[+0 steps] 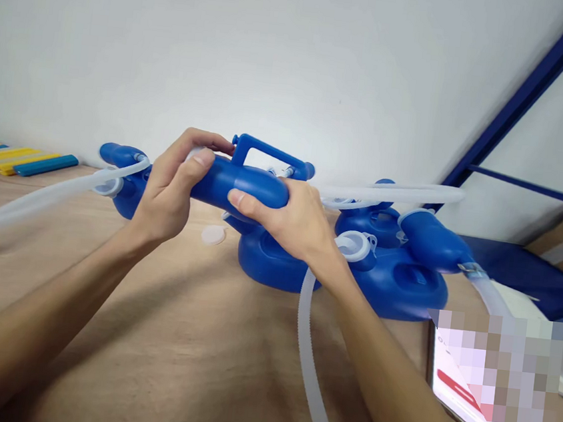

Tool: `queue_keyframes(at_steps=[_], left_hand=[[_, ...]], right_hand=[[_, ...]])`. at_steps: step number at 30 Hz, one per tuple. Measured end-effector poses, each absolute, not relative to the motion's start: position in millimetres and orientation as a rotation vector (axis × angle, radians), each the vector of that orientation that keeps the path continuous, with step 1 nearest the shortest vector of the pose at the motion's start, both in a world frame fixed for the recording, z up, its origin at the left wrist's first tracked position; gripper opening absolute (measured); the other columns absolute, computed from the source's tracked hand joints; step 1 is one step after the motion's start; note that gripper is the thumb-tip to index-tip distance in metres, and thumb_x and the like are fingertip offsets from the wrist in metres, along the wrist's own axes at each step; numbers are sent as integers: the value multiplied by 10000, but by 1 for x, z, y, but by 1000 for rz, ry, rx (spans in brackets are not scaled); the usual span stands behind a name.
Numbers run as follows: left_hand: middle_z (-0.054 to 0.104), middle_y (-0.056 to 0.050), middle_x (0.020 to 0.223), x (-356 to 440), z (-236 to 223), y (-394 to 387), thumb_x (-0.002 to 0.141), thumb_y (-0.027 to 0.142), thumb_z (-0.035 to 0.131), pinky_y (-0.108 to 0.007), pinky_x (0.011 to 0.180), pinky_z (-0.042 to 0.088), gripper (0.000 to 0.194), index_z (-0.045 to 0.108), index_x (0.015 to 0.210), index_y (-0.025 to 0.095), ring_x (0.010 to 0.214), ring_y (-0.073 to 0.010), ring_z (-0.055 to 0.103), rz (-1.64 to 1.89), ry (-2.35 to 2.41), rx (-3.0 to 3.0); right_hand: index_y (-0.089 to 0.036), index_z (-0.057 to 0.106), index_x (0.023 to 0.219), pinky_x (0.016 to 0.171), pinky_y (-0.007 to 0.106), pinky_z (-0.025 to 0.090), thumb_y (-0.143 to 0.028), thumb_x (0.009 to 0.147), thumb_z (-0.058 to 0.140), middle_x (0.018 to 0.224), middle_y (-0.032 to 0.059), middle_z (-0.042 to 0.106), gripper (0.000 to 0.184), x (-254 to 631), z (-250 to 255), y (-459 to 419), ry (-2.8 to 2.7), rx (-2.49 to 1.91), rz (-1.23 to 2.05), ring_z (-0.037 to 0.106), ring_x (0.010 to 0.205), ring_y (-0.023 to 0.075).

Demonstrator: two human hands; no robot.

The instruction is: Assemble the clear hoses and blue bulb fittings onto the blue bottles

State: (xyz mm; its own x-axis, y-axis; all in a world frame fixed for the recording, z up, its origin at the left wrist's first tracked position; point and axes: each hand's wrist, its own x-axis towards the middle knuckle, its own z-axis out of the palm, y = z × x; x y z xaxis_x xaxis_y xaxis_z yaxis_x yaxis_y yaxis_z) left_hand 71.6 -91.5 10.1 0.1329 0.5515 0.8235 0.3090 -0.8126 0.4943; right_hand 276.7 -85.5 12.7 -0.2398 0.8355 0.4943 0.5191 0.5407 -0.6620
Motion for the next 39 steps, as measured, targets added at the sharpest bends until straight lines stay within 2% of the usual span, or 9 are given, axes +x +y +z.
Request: queue_keyframes(at_steps=[6, 12, 18, 22, 27, 32, 39], left_hand=[[676, -45, 1221, 67, 17, -94, 1069, 428, 400, -357, 998, 520, 361, 668, 1213, 234, 1194, -247, 618, 1616, 799, 2197], [684, -41, 1109, 66, 19, -95, 1055, 437, 430, -348, 929, 531, 327, 676, 1103, 226, 1086, -225, 618, 1663, 1025, 2285], [671, -46, 1133, 67, 18, -95, 1073, 434, 386, -352, 900, 535, 343, 647, 1160, 230, 1053, -219, 616, 1607, 1002, 2357], [676, -46, 1136, 70, 15, -95, 1077, 390, 391, -347, 922, 527, 297, 630, 1139, 225, 1061, -207, 623, 1682, 963, 2345], [685, -34, 1025, 76, 11, -96, 1063, 378, 461, -332, 896, 523, 215, 609, 1046, 223, 968, -184, 637, 1884, 951, 2306], [678, -24, 1012, 77, 10, -94, 1072, 418, 466, -311, 865, 521, 255, 602, 978, 224, 980, -178, 647, 1885, 927, 2270], [673, -19, 945, 78, 8, -94, 1058, 454, 493, -301, 791, 531, 273, 623, 952, 238, 938, -178, 645, 1965, 1026, 2223]], right_hand=[[-155, 673, 768, 603, 279, 420, -793, 725, 723, 740, 51, 630, 642, 276, 18, -91, -1847, -1083, 554, 577, 683, 176], [-156, 638, 722, 556, 264, 356, -743, 721, 746, 687, 31, 579, 596, 277, 17, -89, -1832, -1131, 490, 506, 630, 142], [-158, 596, 686, 546, 258, 356, -720, 734, 751, 656, 21, 543, 585, 281, 17, -87, -1865, -1074, 523, 485, 605, 128], [-161, 565, 667, 537, 248, 365, -681, 758, 764, 624, 8, 518, 565, 280, 14, -86, -1892, -1044, 561, 465, 580, 115], [-159, 608, 708, 549, 245, 379, -663, 763, 773, 677, 16, 560, 534, 276, 12, -85, -1911, -1013, 525, 504, 626, 128], [-158, 550, 662, 533, 241, 334, -661, 774, 758, 628, -1, 479, 556, 277, 11, -85, -1881, -944, 583, 423, 585, 101], [-157, 558, 661, 518, 244, 331, -676, 755, 768, 633, 8, 498, 568, 276, 11, -86, -1865, -1006, 565, 445, 582, 109]])
